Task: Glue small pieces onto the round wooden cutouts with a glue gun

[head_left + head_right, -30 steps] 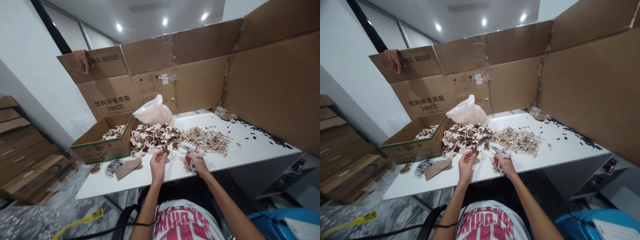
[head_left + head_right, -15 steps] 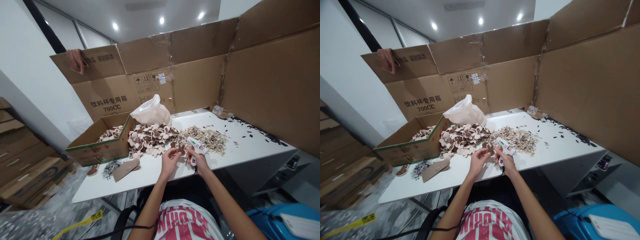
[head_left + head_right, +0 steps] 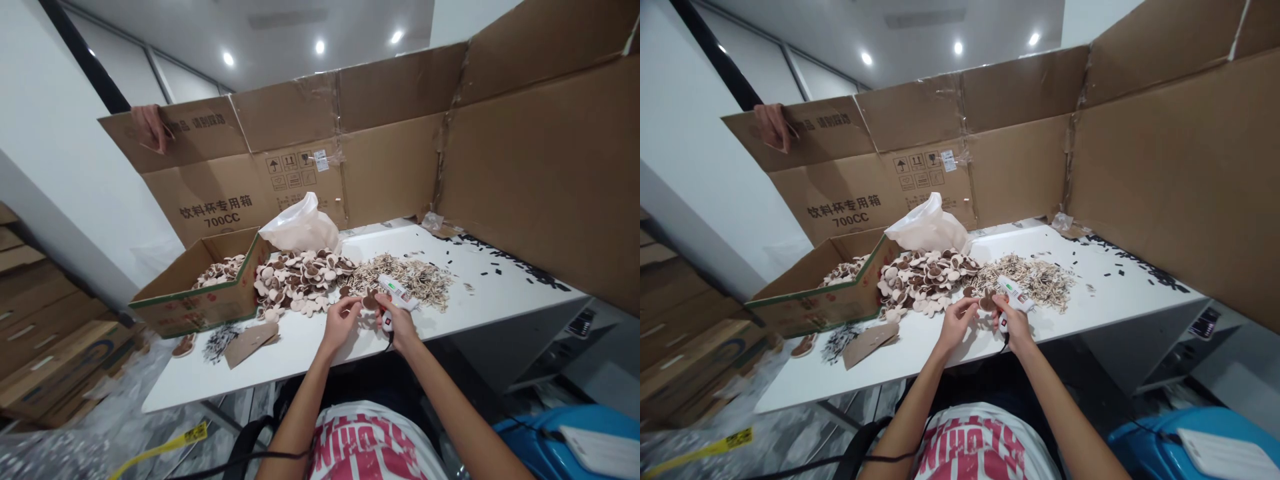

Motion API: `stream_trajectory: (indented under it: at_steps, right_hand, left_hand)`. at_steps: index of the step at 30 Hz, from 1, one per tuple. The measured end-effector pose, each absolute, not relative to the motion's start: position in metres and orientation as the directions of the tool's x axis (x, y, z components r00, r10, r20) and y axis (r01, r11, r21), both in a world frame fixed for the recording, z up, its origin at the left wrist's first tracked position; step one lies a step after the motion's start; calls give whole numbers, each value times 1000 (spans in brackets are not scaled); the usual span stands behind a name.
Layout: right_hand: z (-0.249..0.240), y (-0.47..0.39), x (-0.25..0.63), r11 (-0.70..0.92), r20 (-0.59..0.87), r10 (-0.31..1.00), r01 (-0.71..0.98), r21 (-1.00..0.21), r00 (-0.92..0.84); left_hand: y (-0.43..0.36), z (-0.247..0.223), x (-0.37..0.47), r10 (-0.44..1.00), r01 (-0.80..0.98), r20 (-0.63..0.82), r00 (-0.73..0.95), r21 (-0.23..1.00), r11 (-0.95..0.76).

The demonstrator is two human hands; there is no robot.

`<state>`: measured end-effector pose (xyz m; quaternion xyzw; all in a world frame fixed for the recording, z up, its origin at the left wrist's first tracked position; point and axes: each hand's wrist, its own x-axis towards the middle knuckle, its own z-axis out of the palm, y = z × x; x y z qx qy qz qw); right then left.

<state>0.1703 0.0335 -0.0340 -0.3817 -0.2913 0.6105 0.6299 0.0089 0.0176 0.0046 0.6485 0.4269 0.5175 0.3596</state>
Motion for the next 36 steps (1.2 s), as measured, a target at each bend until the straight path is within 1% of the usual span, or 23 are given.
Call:
stream_trajectory:
  at_steps: [2,5,7,8,10,11,13,15,17,19,21,24,31,34,36]
  right_hand:
    - [-34,34,170,-21,-91,991,-565,-825,96]
    - [-34,34,170,-5,-70,994,-578,-816,90]
    - [-36,35,170,3,-60,994,-569,-822,92]
    - [-36,35,170,8,-56,994,-559,-829,98]
    - [-37,36,170,15,-50,993,-544,-839,105]
    - [-38,36,170,16,-50,993,-542,-840,107]
    - [-38,36,170,18,-53,992,-545,-839,115]
    - [-37,36,170,25,-52,990,-541,-841,128]
    - [-36,35,169,30,-50,989,-525,-850,138]
    - [-34,34,169,26,-54,988,-507,-861,142]
    - [-32,33,168,19,-61,988,-496,-868,144]
    - [-31,32,167,31,-44,989,-495,-868,139]
    - [-31,31,166,57,-12,990,-473,-879,142]
    - [-30,31,165,63,-8,989,-478,-876,144]
    - [-30,30,165,66,-2,990,-477,-876,141]
  left_hand:
    - [18,2,8,892,362,446,78,821,-442]
    - [20,-3,10,819,637,555,147,580,-508]
    - [21,-7,11,796,732,558,235,437,-523]
    - [22,-8,12,795,760,544,267,389,-521]
    - [22,-11,12,807,790,510,298,342,-508]
    - [22,-11,12,813,793,501,297,345,-502]
    - [21,-11,10,822,774,500,273,394,-496]
    - [19,-10,9,830,716,521,200,501,-487]
    - [16,-6,8,845,587,532,62,665,-461]
    - [12,-1,9,874,386,482,-66,820,-423]
    - [9,2,12,910,202,401,-103,904,-376]
    - [6,3,17,946,53,312,-84,950,-308]
    - [6,-6,21,969,-92,193,-155,974,-208]
    - [6,-8,22,960,-164,192,-203,960,-227]
    - [5,-9,23,949,-160,210,-234,955,-251]
